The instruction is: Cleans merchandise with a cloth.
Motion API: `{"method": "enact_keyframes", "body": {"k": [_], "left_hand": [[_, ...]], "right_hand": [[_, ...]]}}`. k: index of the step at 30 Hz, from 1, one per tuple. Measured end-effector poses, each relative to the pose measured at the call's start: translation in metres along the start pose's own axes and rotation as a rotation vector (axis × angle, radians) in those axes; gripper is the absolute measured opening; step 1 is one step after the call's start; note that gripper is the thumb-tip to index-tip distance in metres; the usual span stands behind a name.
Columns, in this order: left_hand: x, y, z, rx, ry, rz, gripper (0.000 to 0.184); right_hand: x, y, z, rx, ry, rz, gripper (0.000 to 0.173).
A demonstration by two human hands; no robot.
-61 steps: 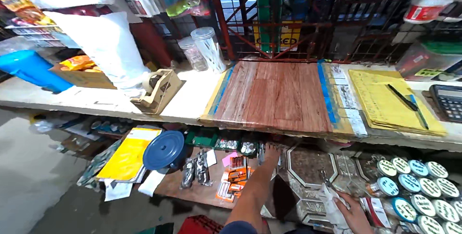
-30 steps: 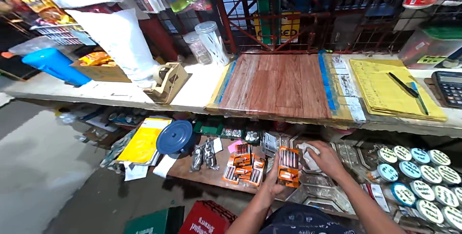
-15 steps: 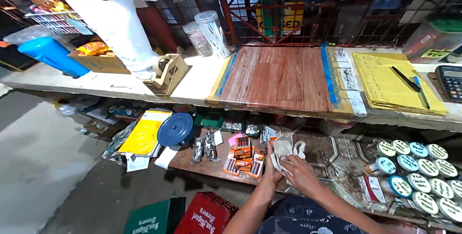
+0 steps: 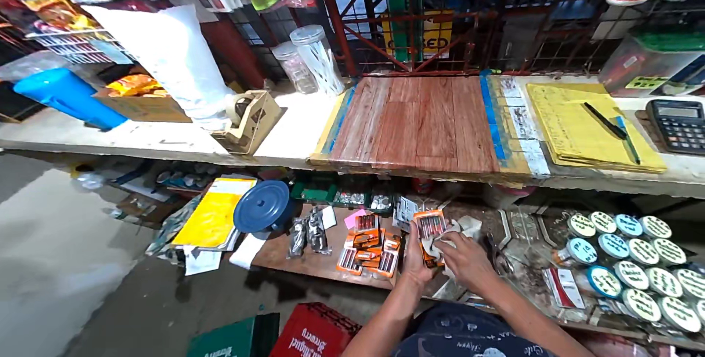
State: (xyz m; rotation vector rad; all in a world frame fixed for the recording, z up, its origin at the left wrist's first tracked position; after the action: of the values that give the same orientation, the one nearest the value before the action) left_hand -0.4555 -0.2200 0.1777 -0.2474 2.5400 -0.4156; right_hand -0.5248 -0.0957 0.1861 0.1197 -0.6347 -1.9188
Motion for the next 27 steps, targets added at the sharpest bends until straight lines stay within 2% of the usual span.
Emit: {"method": "enact_keyframes", "body": {"k": [3,4,5,7,8,12,15,17,18,20,21,22,25,27], "left_hand": [[-0.002,-0.006,0.012,-0.077,0.085,-0.001,0.078],[-0.003,-0.006,0.015,-0.099,0.120,0.015,0.079],[-0.004,-0.007,0.018,-0.114,0.165,0.036,0.079],[-0.006,-0.003,0.018,-0.101,0.193,0.054,0.077],[-0.008,-0.001,0.016,-0.072,0.180,0.054,0.076],[-0.011,0.003,0.008,-0.019,0.115,0.064,0.076],[-0.006,0.000,0.020,-0.064,0.126,0.041,0.077],[-0.003,-0.002,0.024,-0.068,0.091,0.033,0.078],[-0.002,-0.003,0.023,-0.056,0.083,0.035,0.078],[-0.004,-0.004,0.018,-0.009,0.060,0.030,0.075],[-0.005,-0.004,0.017,0.013,0.059,0.030,0.074],[-0.006,-0.002,0.017,0.022,0.068,0.048,0.074],[-0.008,0.006,0.013,0.019,0.068,0.103,0.075],[-0.010,0.007,0.014,0.030,0.035,0.130,0.073]], "right_hand": [[-0.003,-0.025,0.016,0.051,0.115,-0.236,0.029],[-0.005,-0.033,0.024,0.088,0.062,-0.295,0.028],[-0.006,-0.038,0.029,0.113,-0.071,-0.300,0.027],[0.000,-0.036,0.034,0.109,-0.296,-0.249,0.027],[0.006,-0.031,0.034,0.078,-0.332,-0.216,0.027],[0.018,-0.016,0.016,-0.090,-0.113,-0.121,0.033],[0.007,-0.021,0.015,-0.093,0.099,0.031,0.024],[0.003,-0.025,0.026,0.016,0.308,-0.017,0.026],[0.003,-0.026,0.033,0.097,0.316,-0.079,0.027],[0.008,-0.023,0.043,0.213,0.081,-0.125,0.026],[0.013,-0.017,0.044,0.212,-0.065,-0.084,0.027],[0.018,-0.011,0.041,0.199,-0.134,-0.020,0.029],[0.023,-0.002,0.014,0.127,-0.036,0.158,0.034],[0.022,-0.015,-0.003,0.088,-0.047,0.157,0.036]]}}
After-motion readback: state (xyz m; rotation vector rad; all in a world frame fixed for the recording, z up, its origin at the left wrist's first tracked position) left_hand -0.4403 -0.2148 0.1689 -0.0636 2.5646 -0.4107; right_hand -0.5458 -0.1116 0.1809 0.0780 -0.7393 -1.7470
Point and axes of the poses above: each hand's wrist, its own x-axis towards the middle knuckle, its own z-axis out of the back of the hand, y = z × x, the point moved 1 cm from there along x, towards the middle knuckle, and after that the axes turned 1 degree about z, right-handed, at the moved point
